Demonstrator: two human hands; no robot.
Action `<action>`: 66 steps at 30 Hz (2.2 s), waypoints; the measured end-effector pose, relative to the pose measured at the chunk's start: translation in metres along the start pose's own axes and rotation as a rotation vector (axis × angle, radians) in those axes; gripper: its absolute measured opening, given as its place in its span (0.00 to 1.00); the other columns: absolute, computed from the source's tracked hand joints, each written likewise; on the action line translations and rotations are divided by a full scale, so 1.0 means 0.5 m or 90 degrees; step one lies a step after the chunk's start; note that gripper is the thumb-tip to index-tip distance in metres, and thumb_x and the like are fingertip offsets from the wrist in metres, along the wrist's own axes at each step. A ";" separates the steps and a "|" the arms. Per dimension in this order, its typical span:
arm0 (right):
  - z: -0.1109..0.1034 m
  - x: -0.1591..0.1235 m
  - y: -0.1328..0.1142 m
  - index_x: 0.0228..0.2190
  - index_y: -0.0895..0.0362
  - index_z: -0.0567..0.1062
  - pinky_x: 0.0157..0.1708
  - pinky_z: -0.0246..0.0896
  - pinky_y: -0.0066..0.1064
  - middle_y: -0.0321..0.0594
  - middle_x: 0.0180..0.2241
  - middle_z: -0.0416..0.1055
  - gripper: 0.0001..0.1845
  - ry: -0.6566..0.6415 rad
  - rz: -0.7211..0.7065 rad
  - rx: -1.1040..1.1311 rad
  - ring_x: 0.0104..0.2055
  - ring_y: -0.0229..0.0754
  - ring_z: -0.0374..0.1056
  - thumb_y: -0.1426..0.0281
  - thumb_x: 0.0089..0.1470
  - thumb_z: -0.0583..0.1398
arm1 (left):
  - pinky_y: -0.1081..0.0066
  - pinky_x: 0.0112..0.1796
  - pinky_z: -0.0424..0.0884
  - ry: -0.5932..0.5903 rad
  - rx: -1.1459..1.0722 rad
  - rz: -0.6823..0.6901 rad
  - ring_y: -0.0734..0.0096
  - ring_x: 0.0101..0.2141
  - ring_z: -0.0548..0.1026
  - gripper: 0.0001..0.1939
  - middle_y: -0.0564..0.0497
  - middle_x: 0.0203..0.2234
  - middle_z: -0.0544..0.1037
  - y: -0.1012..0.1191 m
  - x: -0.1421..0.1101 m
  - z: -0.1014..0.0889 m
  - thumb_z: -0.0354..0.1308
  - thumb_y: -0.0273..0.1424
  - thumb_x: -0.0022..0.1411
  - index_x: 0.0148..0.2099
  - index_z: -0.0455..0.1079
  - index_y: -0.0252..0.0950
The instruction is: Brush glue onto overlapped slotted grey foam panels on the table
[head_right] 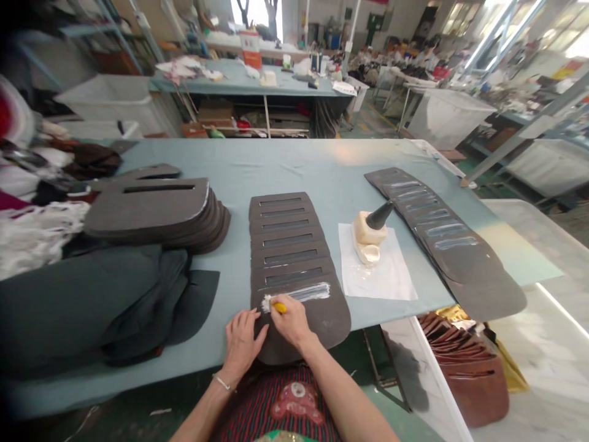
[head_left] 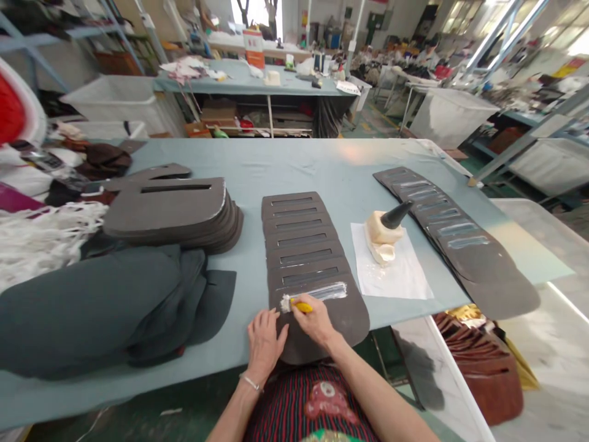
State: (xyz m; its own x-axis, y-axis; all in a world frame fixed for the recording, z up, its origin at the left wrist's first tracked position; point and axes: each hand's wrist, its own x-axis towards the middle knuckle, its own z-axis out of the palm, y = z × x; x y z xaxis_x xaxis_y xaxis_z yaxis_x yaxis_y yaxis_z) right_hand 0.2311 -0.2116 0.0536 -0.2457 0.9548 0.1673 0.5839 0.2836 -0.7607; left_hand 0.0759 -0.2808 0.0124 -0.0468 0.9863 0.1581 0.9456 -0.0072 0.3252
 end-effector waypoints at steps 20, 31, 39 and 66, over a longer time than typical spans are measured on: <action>-0.097 0.122 0.124 0.29 0.53 0.75 0.26 0.54 0.26 0.33 0.21 0.70 0.11 0.157 0.191 -0.104 0.23 0.38 0.64 0.65 0.50 0.53 | 0.59 0.48 0.60 0.053 -0.027 -0.010 0.58 0.51 0.66 0.15 0.43 0.48 0.72 -0.016 0.107 0.033 0.48 0.33 0.62 0.49 0.67 0.38; -0.143 0.089 0.133 0.29 0.54 0.74 0.28 0.54 0.26 0.36 0.25 0.71 0.10 0.174 0.118 -0.182 0.25 0.38 0.65 0.66 0.52 0.53 | 0.61 0.46 0.63 0.039 -0.030 -0.015 0.60 0.50 0.67 0.15 0.44 0.49 0.72 -0.011 0.106 0.030 0.48 0.33 0.62 0.49 0.67 0.39; -0.421 0.091 0.252 0.29 0.59 0.76 0.29 0.59 0.29 0.40 0.22 0.74 0.16 0.494 0.371 -0.141 0.26 0.43 0.70 0.62 0.47 0.54 | 0.56 0.48 0.65 0.042 -0.182 -0.088 0.57 0.48 0.68 0.21 0.44 0.46 0.72 -0.043 0.124 0.065 0.49 0.43 0.58 0.49 0.66 0.37; -0.398 0.067 0.267 0.30 0.57 0.74 0.26 0.55 0.29 0.35 0.20 0.69 0.16 0.324 0.272 -0.192 0.22 0.40 0.64 0.57 0.49 0.56 | 0.59 0.47 0.67 0.096 -0.206 -0.285 0.60 0.43 0.74 0.17 0.44 0.41 0.76 -0.108 0.100 0.013 0.49 0.41 0.58 0.44 0.70 0.37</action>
State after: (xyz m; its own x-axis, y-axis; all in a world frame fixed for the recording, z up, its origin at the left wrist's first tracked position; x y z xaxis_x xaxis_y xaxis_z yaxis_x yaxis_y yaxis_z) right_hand 0.4549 -0.1241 0.0825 0.3987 0.8902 0.2203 0.7540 -0.1814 -0.6313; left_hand 0.0248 -0.2301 -0.0035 -0.4881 0.8706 0.0625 0.6775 0.3327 0.6560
